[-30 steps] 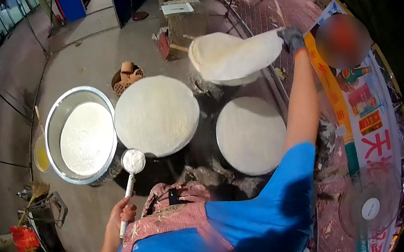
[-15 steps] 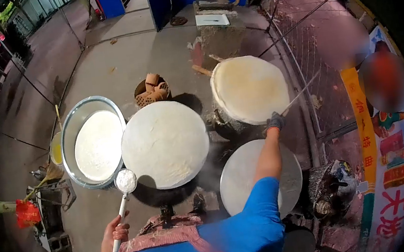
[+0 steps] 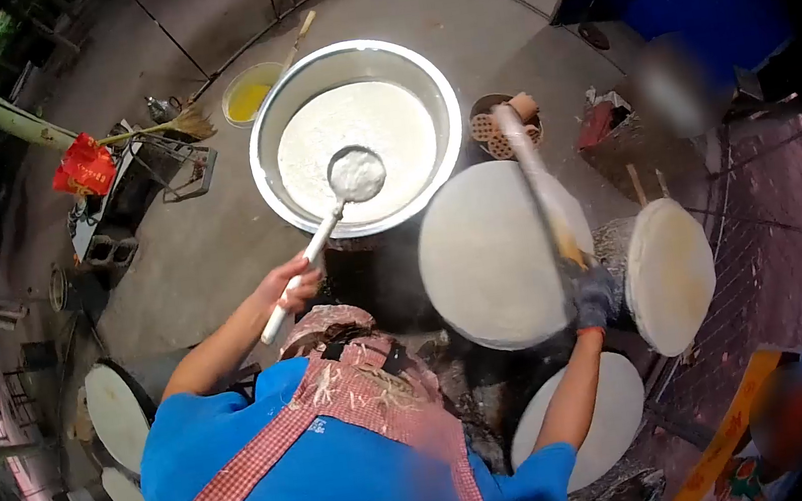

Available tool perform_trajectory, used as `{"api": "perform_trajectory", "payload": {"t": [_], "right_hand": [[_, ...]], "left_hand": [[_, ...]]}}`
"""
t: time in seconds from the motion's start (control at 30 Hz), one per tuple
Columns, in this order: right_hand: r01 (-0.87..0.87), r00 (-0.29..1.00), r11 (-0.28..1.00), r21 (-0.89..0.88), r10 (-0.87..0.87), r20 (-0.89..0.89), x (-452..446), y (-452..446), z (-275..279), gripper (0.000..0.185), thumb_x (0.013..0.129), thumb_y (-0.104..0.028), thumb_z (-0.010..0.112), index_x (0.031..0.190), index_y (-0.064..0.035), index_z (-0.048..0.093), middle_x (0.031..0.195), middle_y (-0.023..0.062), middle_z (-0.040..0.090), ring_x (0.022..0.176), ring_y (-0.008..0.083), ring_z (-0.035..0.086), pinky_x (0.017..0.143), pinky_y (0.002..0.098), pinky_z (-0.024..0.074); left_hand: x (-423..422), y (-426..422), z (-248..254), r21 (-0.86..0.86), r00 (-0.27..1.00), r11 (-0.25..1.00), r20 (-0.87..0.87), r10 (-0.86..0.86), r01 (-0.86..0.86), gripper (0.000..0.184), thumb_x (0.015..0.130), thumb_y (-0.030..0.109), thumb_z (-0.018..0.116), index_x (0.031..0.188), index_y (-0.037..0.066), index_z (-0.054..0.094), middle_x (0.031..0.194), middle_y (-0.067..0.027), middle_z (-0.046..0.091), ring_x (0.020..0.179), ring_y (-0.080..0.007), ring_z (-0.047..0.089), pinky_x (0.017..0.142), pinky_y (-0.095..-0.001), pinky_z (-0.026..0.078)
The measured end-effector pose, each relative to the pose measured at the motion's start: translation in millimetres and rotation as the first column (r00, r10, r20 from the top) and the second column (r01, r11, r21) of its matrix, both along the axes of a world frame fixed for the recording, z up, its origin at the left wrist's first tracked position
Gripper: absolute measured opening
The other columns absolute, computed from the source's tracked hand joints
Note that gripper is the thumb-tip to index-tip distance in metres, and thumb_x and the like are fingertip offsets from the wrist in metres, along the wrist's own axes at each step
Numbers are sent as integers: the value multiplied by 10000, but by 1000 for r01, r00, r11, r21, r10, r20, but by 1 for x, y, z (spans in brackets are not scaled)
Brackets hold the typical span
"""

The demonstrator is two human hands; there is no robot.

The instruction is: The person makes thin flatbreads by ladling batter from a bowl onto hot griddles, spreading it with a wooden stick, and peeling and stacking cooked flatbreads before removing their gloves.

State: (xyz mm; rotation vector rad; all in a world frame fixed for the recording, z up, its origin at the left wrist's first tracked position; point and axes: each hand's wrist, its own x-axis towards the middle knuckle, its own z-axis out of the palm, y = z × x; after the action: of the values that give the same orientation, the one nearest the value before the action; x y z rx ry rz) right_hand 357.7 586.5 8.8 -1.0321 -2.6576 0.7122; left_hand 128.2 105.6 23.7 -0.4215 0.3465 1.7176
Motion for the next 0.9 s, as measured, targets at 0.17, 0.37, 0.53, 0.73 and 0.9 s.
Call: {"api": "perform_trajectory", "payload": {"t": [0.17,0.37,0.53,0.73,0.9], "right_hand": [[-462,869,863,205,394,298,-176,-158,15,293,725,-305,487,841,-63,603,750,149,598,719,318,561,650,383,438],[-371,822,928,7,325,468,-247,-261,29,380,714,-454,512,786,-88,586,718,145,587,676,322,559,599,421,435],[-161,913,987,19,142,383,-193,-319,-59,435,735,-484,497,897,-92,596,758,179,581,713,342,552,644,420,426],[104,983,990,93,-117,144,-184,-378,54,335,744,-348,558,941,-78,578,827,177,590,758,322,567,672,396,448],[259,944,917,304,-174,-279,-198,-355,130,286,742,-251,600,894,-10,584,779,172,593,649,316,568,602,366,452]], "left_hand": [[-158,-20,-88,-261,921,954,-314,-229,148,213,861,163,423,1073,158,400,543,3,363,384,-52,304,276,-159,237],[-241,-25,-169,-775,546,610,-444,-710,163,117,802,98,390,776,-16,392,441,-50,353,277,-132,348,245,-267,280],[-244,-7,-132,-673,853,645,-42,-520,361,269,847,240,427,680,42,354,429,0,308,277,-92,284,231,-224,234],[-260,-15,55,-213,940,916,107,-324,340,294,861,287,444,665,107,319,472,36,289,326,-22,254,224,-142,210],[-263,-18,228,-71,861,956,-420,-288,285,185,877,302,413,818,135,362,501,48,253,353,3,221,209,-116,202]]}}
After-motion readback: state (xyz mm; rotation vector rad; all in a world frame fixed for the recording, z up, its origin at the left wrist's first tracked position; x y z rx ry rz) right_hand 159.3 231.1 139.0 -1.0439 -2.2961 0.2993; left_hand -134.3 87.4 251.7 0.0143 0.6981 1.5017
